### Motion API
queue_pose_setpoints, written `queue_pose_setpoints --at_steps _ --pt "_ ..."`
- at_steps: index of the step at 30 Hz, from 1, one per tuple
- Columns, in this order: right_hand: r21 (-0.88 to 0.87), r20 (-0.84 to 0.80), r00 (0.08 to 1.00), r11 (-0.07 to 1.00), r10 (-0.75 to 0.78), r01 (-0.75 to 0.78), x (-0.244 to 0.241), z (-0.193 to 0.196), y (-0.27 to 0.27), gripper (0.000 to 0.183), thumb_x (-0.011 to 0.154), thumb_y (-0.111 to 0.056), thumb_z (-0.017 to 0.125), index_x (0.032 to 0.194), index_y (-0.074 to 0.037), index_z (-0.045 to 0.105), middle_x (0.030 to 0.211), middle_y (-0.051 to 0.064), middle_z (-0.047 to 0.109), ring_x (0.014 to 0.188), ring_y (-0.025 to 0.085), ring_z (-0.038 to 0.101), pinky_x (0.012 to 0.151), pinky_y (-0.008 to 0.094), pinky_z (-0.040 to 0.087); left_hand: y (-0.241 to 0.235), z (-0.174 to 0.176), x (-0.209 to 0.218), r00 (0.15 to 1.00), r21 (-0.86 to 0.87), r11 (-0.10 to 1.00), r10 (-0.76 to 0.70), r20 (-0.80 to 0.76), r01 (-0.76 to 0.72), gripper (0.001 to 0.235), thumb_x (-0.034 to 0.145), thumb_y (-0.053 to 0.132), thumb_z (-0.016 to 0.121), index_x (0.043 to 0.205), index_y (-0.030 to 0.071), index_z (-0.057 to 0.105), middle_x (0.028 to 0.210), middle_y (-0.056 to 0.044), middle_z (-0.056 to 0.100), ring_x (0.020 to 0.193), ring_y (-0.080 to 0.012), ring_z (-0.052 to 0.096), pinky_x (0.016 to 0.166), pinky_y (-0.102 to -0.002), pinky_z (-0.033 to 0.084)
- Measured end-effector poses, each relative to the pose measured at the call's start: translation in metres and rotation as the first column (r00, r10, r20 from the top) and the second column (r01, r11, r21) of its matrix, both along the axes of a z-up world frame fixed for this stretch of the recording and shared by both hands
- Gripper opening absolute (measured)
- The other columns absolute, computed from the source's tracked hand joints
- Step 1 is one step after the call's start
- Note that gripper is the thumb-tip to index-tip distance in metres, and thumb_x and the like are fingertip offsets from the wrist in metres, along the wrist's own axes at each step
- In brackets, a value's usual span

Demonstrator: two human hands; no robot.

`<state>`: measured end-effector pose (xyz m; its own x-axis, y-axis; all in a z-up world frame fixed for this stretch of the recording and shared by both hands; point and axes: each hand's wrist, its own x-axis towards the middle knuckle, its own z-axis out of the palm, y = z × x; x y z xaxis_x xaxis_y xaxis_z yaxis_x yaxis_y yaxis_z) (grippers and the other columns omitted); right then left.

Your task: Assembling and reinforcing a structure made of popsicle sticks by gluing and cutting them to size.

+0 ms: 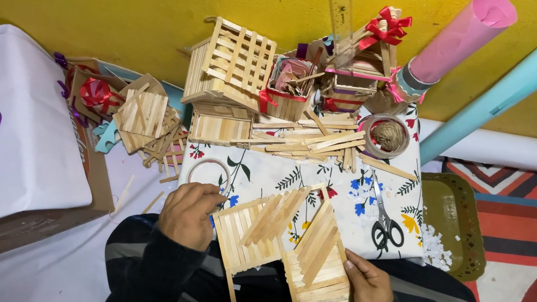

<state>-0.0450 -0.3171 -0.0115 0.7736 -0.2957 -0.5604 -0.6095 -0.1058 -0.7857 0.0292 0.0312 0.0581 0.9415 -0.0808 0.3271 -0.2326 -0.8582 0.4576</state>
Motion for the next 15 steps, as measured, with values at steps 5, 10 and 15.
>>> queue_pose_setpoints --at_steps 5,10,15 --pt "-0.027 0.025 0.999 0.999 0.040 -0.039 0.000 -0.015 -0.002 0.034 0.092 0.001 0.061 0.123 0.005 0.075 0.108 0.023 0.082 0.085 0.024 0.075 0.079 0.028 0.058 -0.044 -0.012 -0.005 0.957 0.083 0.967 -0.222 -0.188 0.241 0.029 0.089 0.016 0.058 0.115 0.008 0.069 0.129 -0.008 0.063 0.127 -0.0284 0.051 0.109 -0.045 0.036" --pt "-0.029 0.053 0.998 0.999 0.034 -0.032 0.006 -0.009 -0.001 0.034 0.093 0.002 0.061 0.123 0.006 0.074 0.105 0.025 0.082 0.079 0.024 0.074 0.074 0.027 0.058 -0.085 -0.039 -0.009 0.864 0.215 0.880 -0.321 -0.387 0.423 0.066 0.094 0.049 0.060 0.145 0.010 0.047 0.159 -0.019 0.034 0.148 -0.0380 0.026 0.115 -0.057 0.023" --pt "-0.079 0.031 0.990 0.988 0.136 -0.133 0.028 0.014 -0.006 0.034 0.093 0.000 0.061 0.124 0.001 0.076 0.102 0.019 0.084 0.079 0.021 0.074 0.075 0.026 0.058 -0.096 -0.059 -0.009 0.889 0.249 0.897 -0.258 -0.378 0.365 0.080 0.095 0.057 0.053 0.154 0.007 0.033 0.165 -0.023 0.020 0.153 -0.0398 0.011 0.118 -0.059 0.010"
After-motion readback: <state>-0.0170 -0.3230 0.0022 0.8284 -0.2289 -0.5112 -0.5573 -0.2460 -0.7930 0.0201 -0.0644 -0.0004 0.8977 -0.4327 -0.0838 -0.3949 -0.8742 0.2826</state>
